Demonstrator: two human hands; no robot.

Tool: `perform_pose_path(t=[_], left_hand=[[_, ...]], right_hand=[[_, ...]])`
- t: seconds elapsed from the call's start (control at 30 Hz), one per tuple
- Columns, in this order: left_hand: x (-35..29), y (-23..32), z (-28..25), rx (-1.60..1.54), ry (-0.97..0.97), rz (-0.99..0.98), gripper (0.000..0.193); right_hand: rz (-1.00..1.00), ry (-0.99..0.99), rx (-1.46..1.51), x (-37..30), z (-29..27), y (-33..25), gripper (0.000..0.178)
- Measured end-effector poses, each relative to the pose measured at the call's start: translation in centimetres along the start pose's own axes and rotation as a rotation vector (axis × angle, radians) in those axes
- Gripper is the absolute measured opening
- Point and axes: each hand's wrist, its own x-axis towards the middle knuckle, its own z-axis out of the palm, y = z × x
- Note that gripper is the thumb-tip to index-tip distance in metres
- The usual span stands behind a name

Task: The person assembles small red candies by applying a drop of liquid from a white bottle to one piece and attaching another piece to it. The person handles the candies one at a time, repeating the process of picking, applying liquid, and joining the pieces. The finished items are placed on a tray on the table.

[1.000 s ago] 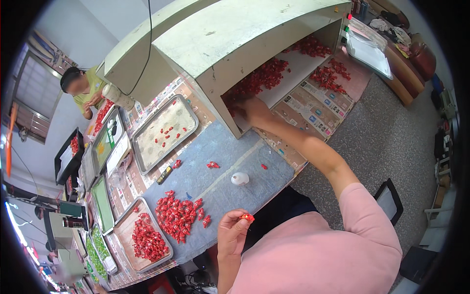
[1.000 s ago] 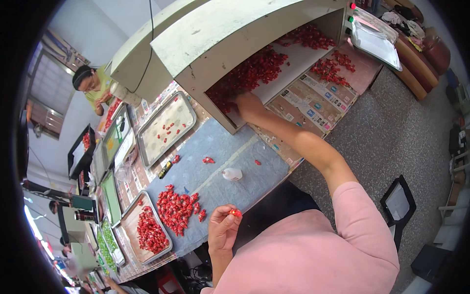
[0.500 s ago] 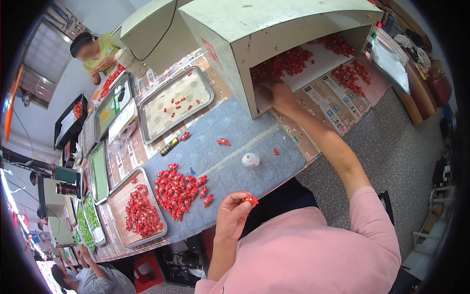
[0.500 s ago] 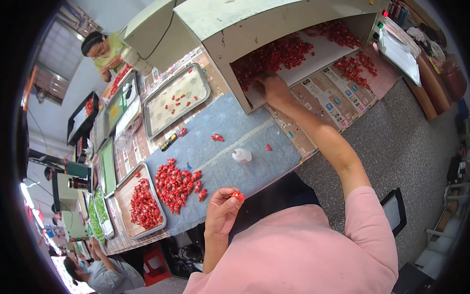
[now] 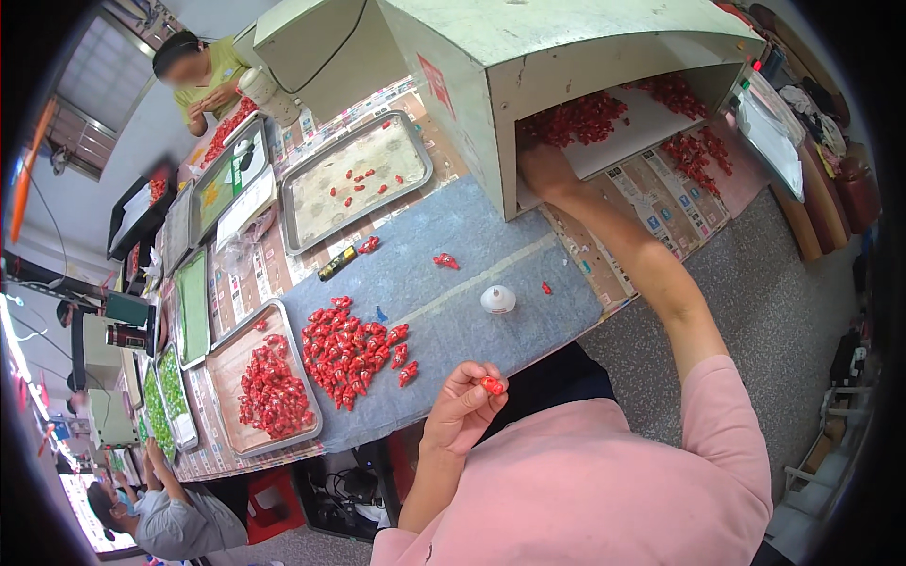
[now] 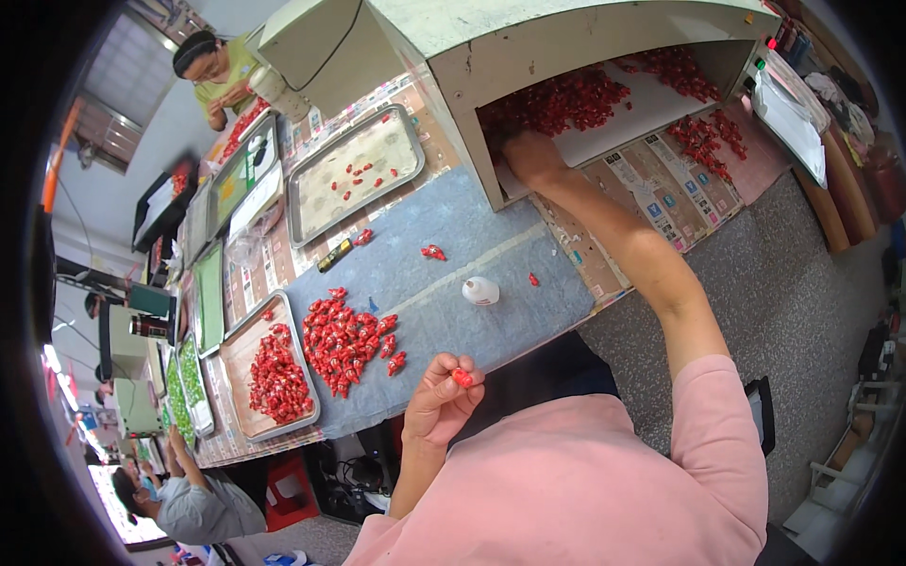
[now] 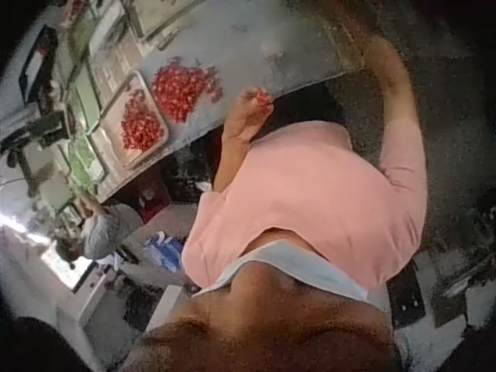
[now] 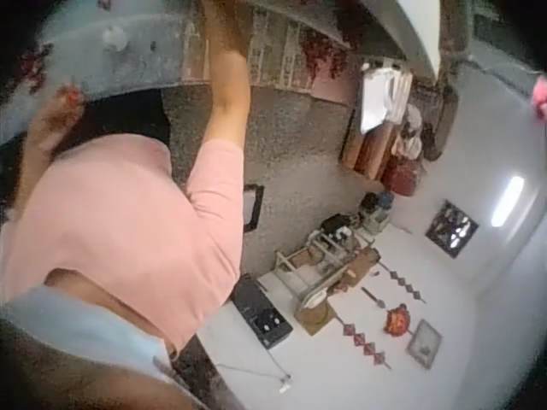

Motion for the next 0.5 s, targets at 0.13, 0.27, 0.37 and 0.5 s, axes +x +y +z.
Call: perform_pose_path(t=[0.13, 0.27, 0.37, 0.5], left_hand=[[0.2, -0.3, 0.2, -0.107, -0.088, -0.055, 0.021], [-0.3, -0.3, -0.2, -0.150, -0.108, -0.051, 0.022], [-0.6, -0.2, -0.8, -0.186, -0.103, -0.049, 0.024], [-0.2, -0.1, -0.9, -0.228, -0.097, -0.083, 0.024]], right_hand=[[-0.043, -0.022, 0.040, -0.2, -1.3, 0.2, 0.024], [-0.188, 0.374, 0.208, -1.4, 0.9, 2.0, 0.022], [0.086, 0.284, 0.579, -5.4, -2.7, -0.1, 0.017], [0.416, 0.033, 1.245, -12.8, -6.7, -3.5, 0.019]])
